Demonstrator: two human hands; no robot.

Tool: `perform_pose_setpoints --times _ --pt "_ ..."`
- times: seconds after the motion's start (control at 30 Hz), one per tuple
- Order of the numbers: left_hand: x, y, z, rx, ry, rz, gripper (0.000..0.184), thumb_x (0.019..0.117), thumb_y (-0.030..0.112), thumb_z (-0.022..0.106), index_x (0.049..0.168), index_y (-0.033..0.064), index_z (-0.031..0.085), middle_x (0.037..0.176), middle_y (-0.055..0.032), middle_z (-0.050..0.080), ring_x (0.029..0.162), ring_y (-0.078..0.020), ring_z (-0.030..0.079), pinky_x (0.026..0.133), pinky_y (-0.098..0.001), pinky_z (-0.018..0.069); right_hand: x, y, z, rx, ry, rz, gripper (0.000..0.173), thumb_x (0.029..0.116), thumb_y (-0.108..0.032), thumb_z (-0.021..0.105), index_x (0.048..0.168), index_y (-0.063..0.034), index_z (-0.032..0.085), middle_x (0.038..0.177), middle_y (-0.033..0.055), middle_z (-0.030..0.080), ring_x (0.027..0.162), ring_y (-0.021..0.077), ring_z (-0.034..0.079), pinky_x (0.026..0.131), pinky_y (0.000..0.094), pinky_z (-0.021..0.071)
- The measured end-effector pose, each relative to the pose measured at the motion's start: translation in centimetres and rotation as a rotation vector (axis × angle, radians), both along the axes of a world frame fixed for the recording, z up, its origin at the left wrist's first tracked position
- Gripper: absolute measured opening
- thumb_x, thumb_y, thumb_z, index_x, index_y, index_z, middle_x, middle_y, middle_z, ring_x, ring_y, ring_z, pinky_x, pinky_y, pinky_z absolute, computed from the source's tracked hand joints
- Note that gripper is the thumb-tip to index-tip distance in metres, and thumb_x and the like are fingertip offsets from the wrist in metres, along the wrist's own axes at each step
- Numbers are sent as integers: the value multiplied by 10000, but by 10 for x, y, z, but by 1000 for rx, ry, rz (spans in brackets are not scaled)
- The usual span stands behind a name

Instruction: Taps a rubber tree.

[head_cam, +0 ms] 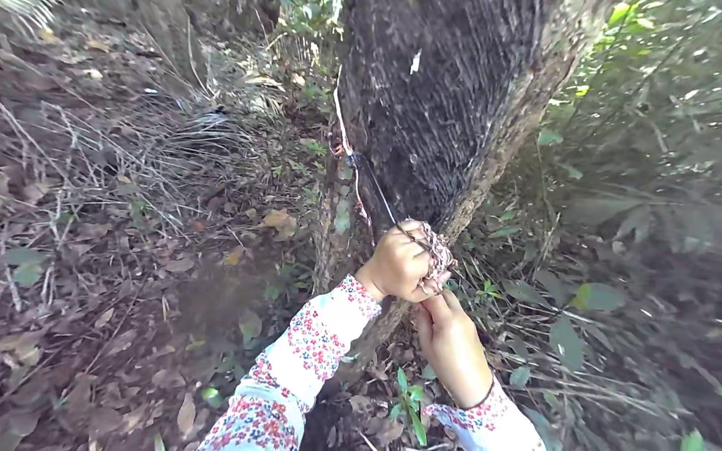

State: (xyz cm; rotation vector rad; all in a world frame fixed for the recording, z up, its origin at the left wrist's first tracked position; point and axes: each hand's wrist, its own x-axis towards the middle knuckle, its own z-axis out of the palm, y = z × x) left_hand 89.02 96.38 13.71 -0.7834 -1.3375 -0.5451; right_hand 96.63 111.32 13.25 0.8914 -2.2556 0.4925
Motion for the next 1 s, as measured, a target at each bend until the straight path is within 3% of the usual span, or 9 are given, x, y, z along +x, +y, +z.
perform_pose_setpoints --times 0.27,0.33,0.43,0.53,0.63,0.7,0.83,0.93,1.0 --pt "-22 -23 11 61 53 105 597 1004 432 378 588 68 603 567 -90 624 645 -221 666 897 -371 525 -35 -28 8 1 46 13 206 942 -64 599 1070 14 740 989 258 701 714 372 720 553 481 578" --pt "-12 -36 17 119 29 68 515 1002 388 447 722 28 686 696 -121 704 770 -232 709 982 -385 506 -33 -39 6 -46 45 27 268 948 -83 594 1159 16 726 982 247 704 718 355 720 567 468 583" --pt "10 -67 20 375 -24 59 314 1069 360 496 1049 76 630 984 -54 720 1053 -102 668 1076 -309 464 -25 -36 -3 -98 12 46 456 949 -93 584 1393 6 617 973 234 696 659 316 687 547 443 571" --pt "8 -110 24 578 -261 343 436 1009 306 548 1130 -106 624 1017 -235 716 1024 -294 694 1005 -467 492 -20 -19 -18 -146 34 85 473 944 -104 570 1390 51 599 983 224 705 699 276 693 611 387 589" --pt "-7 -136 34 523 -793 425 599 977 326 633 1319 -156 537 1211 -341 652 1211 -472 617 1104 -627 395 -15 -4 -26 -176 62 113 463 957 -125 545 1362 93 596 1015 232 710 781 247 697 716 320 586" --pt "-22 -142 42 448 -926 481 530 1008 306 610 1267 -155 576 1198 -345 654 1192 -496 621 1073 -642 415 -13 4 -30 -207 88 129 456 964 -137 546 1352 96 599 1036 239 709 821 224 693 764 276 573" --pt "-39 -153 32 309 -680 653 315 993 159 558 966 -135 669 950 -317 711 955 -496 707 880 -632 517 -15 27 -39 -256 96 168 460 979 -175 545 1365 72 582 1053 230 697 874 155 667 829 200 533" --pt "-26 -160 -9 314 -845 683 310 996 151 564 1028 -135 679 1017 -319 716 1037 -501 690 991 -652 469 -23 49 -53 -255 40 184 522 1006 -238 543 1411 90 510 1070 237 691 881 113 671 853 187 531" --pt "-8 -167 -65 351 -1125 727 325 1009 189 561 1049 -112 677 1037 -326 706 1043 -522 677 958 -693 471 -27 66 -64 -206 -42 200 552 978 -226 543 1407 119 493 1091 244 693 842 140 678 805 236 562"
